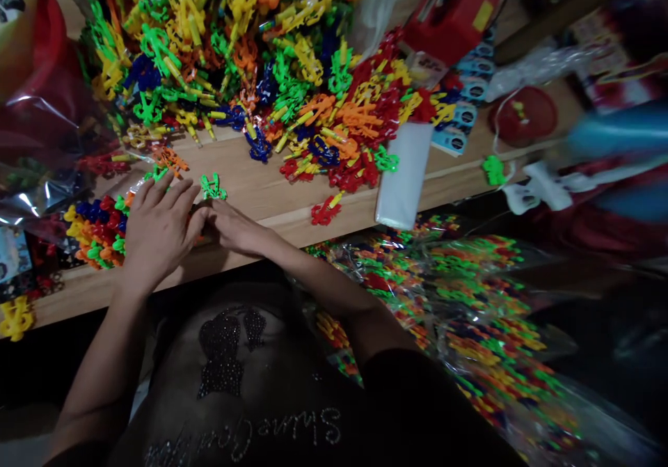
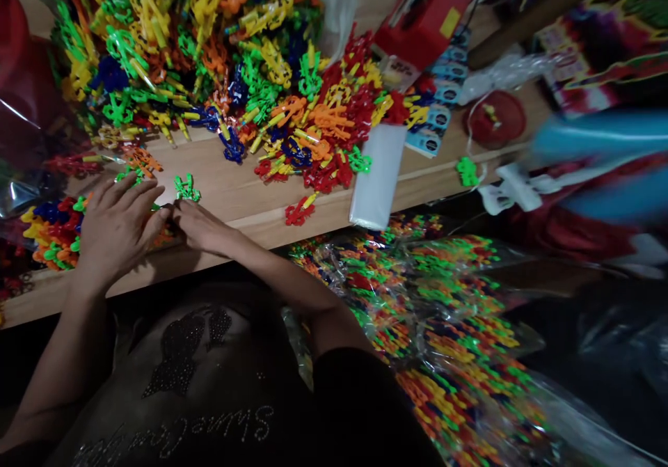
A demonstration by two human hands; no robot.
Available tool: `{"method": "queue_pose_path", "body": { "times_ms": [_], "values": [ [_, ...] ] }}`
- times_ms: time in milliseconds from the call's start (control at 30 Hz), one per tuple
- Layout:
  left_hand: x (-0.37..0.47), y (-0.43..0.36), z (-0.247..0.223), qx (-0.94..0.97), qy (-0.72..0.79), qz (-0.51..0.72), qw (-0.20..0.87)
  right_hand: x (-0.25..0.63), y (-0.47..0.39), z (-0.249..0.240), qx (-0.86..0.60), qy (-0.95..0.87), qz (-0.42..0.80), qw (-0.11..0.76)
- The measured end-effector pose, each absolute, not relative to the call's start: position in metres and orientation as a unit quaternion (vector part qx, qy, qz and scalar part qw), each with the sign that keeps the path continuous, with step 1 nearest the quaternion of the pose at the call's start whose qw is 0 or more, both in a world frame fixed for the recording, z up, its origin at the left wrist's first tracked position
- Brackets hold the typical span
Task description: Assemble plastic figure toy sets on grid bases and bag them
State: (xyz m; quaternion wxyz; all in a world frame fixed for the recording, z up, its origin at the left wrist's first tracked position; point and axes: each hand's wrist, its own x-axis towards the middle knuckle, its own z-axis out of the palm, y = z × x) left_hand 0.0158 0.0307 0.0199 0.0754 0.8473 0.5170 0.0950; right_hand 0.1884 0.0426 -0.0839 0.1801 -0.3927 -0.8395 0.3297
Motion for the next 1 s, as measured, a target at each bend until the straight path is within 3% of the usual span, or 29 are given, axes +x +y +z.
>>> {"method": "queue_pose_path", "body": {
  "times_ms": [100, 200, 367, 467, 667, 833, 1000],
  "values": [
    [0.016, 0.032, 0.019, 0.847, 0.516, 0.109, 0.07, 0.201, 0.066, -0.073, -0.481, -0.832, 0.23, 0.154],
    [0.016, 0.032, 0.019, 0.841, 0.523, 0.117, 0.07, 0.193, 0.088, -0.074, -0.544, -0.792, 0.218, 0.174],
    [0.015, 0.031, 0.02, 0.843, 0.523, 0.104, 0.069, 0.183, 0.126, -0.068, -0.483, -0.804, 0.233, 0.256],
    [0.015, 0.031, 0.02, 0.845, 0.52, 0.101, 0.069, 0.22, 0.15, -0.055, -0.511, -0.812, 0.175, 0.22],
    [0.018, 0.031, 0.021, 0.836, 0.533, 0.102, 0.077, 0.315, 0.192, -0.056, -0.722, -0.684, 0.031, 0.102],
    [0.018, 0.031, 0.02, 0.84, 0.528, 0.101, 0.071, 0.307, 0.186, -0.071, -0.699, -0.713, 0.019, 0.056],
    [0.016, 0.031, 0.02, 0.842, 0.525, 0.099, 0.072, 0.277, 0.149, -0.069, -0.642, -0.756, 0.086, 0.098]
  ]
}}
